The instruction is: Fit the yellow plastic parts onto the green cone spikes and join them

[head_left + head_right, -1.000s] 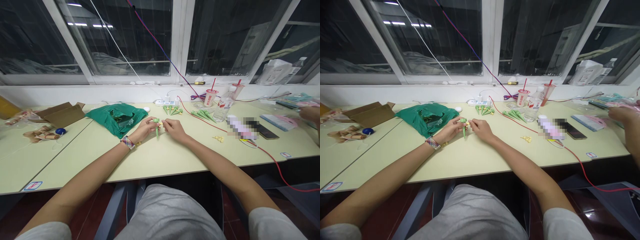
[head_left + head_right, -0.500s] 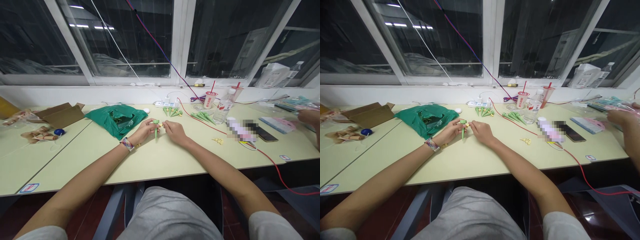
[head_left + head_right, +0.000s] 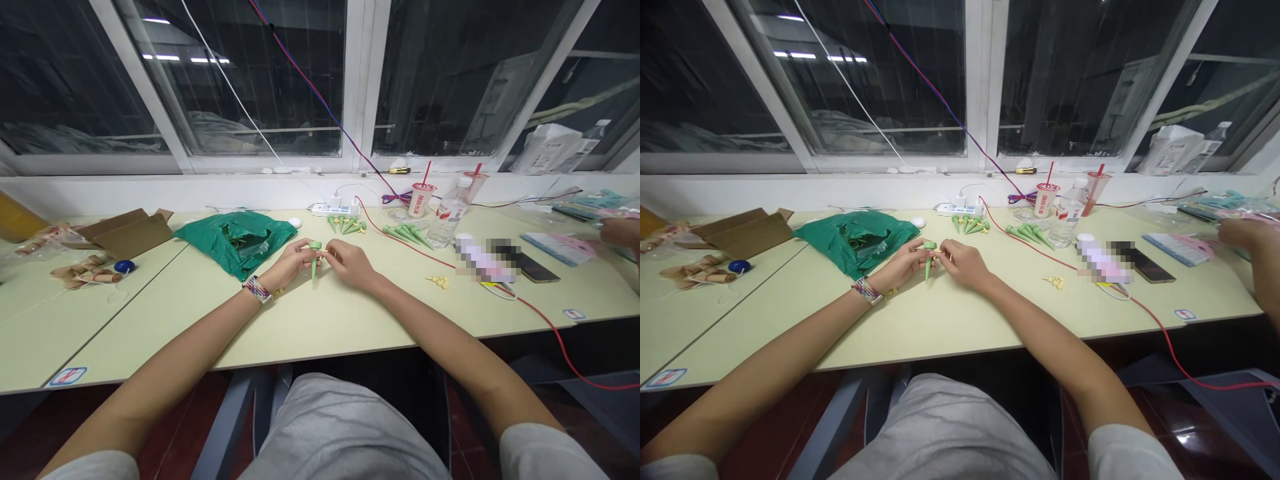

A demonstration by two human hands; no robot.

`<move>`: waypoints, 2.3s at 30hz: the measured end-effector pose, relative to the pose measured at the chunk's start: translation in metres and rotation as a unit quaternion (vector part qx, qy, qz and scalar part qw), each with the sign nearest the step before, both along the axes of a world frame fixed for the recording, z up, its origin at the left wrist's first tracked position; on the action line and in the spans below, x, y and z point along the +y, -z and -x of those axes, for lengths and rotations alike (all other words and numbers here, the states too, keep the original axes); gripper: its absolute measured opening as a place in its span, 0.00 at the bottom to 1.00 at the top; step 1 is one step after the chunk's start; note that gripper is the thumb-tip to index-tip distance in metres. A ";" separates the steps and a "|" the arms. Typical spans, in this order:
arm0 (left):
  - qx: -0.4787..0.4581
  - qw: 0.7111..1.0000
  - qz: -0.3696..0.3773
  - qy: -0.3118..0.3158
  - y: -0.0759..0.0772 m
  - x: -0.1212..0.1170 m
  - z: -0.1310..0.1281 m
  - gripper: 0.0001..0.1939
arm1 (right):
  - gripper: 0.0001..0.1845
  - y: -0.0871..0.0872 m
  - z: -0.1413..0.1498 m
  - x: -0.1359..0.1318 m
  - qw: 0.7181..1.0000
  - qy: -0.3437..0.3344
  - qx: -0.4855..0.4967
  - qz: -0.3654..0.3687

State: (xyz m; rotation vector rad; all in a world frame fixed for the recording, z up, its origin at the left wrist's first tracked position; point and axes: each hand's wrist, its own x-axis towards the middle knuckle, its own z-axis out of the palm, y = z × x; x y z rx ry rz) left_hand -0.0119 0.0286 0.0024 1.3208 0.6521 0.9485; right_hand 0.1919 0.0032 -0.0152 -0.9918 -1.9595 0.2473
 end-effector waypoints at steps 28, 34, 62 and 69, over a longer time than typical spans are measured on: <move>0.061 0.998 -0.018 -0.026 -0.003 -0.001 0.000 0.16 | 0.15 0.002 0.009 -0.003 0.991 -0.033 0.055 0.118; 0.027 0.999 0.027 0.009 -0.002 0.002 0.000 0.17 | 0.15 -0.002 0.003 -0.006 0.998 -0.013 -0.054 0.039; 0.055 0.996 -0.062 -0.023 -0.002 0.005 0.003 0.23 | 0.23 0.013 0.017 0.003 0.953 -0.086 0.205 0.205; 0.068 0.994 -0.075 -0.037 -0.004 0.003 0.003 0.22 | 0.21 0.007 0.019 0.001 0.944 -0.076 0.253 0.199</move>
